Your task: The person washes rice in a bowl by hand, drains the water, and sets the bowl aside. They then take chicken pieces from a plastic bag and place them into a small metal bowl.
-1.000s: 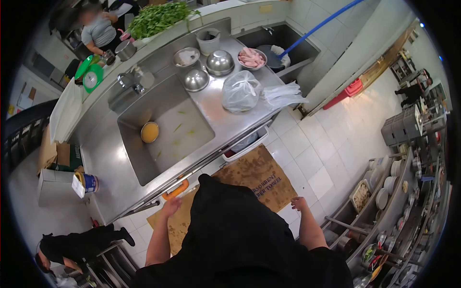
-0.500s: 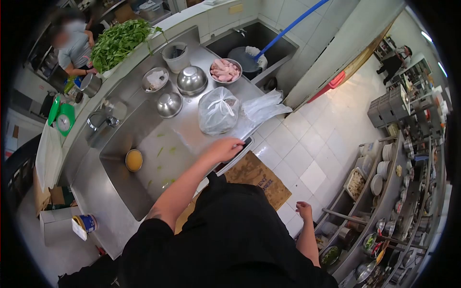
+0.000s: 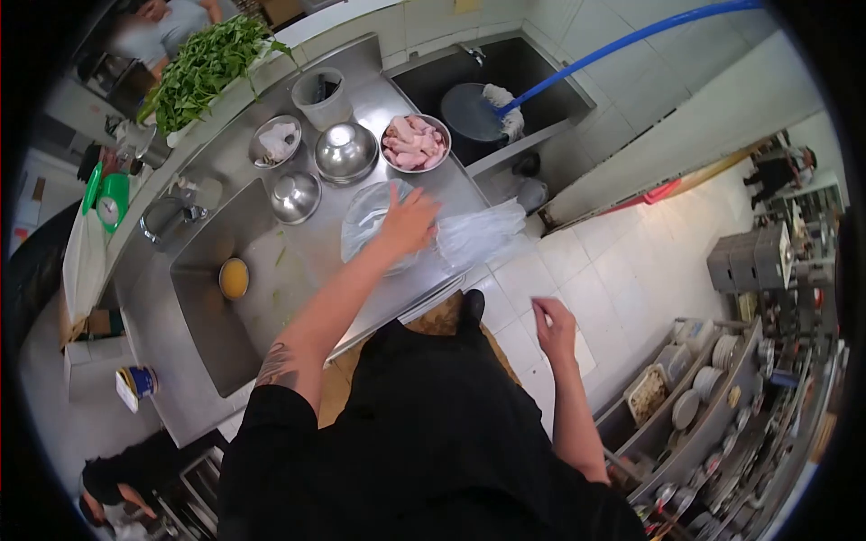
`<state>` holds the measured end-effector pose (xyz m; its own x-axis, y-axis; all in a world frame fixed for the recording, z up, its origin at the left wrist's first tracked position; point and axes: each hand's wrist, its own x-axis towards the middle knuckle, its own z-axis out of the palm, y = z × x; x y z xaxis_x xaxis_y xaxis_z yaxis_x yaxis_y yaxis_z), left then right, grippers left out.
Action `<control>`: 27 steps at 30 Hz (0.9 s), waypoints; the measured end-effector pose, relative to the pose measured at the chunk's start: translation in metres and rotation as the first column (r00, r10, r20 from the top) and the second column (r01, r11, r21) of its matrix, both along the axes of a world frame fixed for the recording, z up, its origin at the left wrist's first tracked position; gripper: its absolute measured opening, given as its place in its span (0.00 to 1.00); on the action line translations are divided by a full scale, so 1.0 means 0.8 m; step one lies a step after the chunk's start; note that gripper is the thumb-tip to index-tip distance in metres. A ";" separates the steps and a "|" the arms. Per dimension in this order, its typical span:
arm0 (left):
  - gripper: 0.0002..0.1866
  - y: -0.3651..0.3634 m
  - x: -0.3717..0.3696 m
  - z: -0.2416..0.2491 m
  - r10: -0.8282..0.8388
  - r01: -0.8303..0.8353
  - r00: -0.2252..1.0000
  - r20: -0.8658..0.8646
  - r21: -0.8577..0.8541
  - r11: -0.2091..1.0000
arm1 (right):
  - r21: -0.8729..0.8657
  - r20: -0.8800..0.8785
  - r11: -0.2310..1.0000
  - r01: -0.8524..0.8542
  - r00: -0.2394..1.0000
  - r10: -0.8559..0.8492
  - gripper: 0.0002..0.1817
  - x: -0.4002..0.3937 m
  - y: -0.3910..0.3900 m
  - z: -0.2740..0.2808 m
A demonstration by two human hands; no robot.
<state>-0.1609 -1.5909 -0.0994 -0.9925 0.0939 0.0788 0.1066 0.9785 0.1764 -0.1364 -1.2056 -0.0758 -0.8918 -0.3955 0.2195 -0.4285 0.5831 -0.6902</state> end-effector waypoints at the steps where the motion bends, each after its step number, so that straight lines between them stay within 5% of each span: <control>1: 0.30 -0.001 -0.006 -0.001 0.027 -0.017 0.983 0.184 -0.056 0.998 | 0.007 -0.026 0.994 -0.106 0.994 0.106 0.06 -0.038 -0.026 0.012; 7: 0.26 0.007 0.007 -0.006 0.114 -0.089 0.978 0.177 -0.143 0.986 | 0.304 -0.160 0.797 -0.522 0.797 0.583 0.31 -0.173 -0.127 0.034; 9: 0.25 0.008 0.009 -0.007 0.144 -0.112 0.968 0.205 -0.163 0.980 | 0.520 -0.189 0.616 -0.591 0.624 0.758 0.37 -0.188 -0.144 -0.002; 13: 0.24 -0.005 0.028 -0.003 0.221 -0.183 0.954 0.205 -0.188 0.965 | 0.506 -0.042 0.512 -0.694 0.573 0.818 0.34 -0.217 -0.173 -0.060; 17: 0.24 -0.026 0.059 -0.002 0.231 -0.212 0.965 0.125 -0.149 0.966 | 0.154 0.222 0.710 -0.687 0.724 0.653 0.29 -0.201 -0.200 -0.029; 20: 0.26 -0.032 0.078 0.009 0.313 -0.323 0.937 -0.157 -0.042 0.946 | -0.046 0.322 0.812 -0.581 0.761 0.563 0.28 -0.179 -0.232 0.007; 22: 0.32 -0.011 0.093 0.030 0.559 -0.399 0.799 -0.219 0.503 0.767 | -0.117 0.377 0.854 -0.508 0.772 0.511 0.29 -0.161 -0.257 0.007; 23: 0.32 0.005 0.097 0.023 0.568 -0.406 0.794 -0.216 0.507 0.760 | -0.143 0.275 0.855 -0.498 0.810 0.518 0.31 -0.149 -0.270 -0.001; 24: 0.33 0.021 0.096 0.012 0.709 -0.354 0.705 -0.013 0.860 0.368 | -0.172 0.167 0.856 -0.487 0.842 0.513 0.32 -0.136 -0.282 -0.005; 25: 0.35 0.029 0.094 0.009 0.723 -0.210 0.648 0.237 0.969 -0.130 | -0.170 0.165 0.854 -0.491 0.840 0.516 0.32 -0.121 -0.295 -0.004; 27: 0.36 0.021 0.091 0.007 0.746 -0.205 0.641 0.181 0.977 -0.062 | -0.254 0.238 0.765 -0.592 0.728 0.643 0.34 -0.099 -0.325 0.000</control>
<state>-0.0882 -1.5739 -0.0941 -0.5973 -0.7981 -0.0794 -0.0014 -0.0980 0.9952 -0.2155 -1.4659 -0.0754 -0.4909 -0.8661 0.0943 -0.4190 0.1398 -0.8972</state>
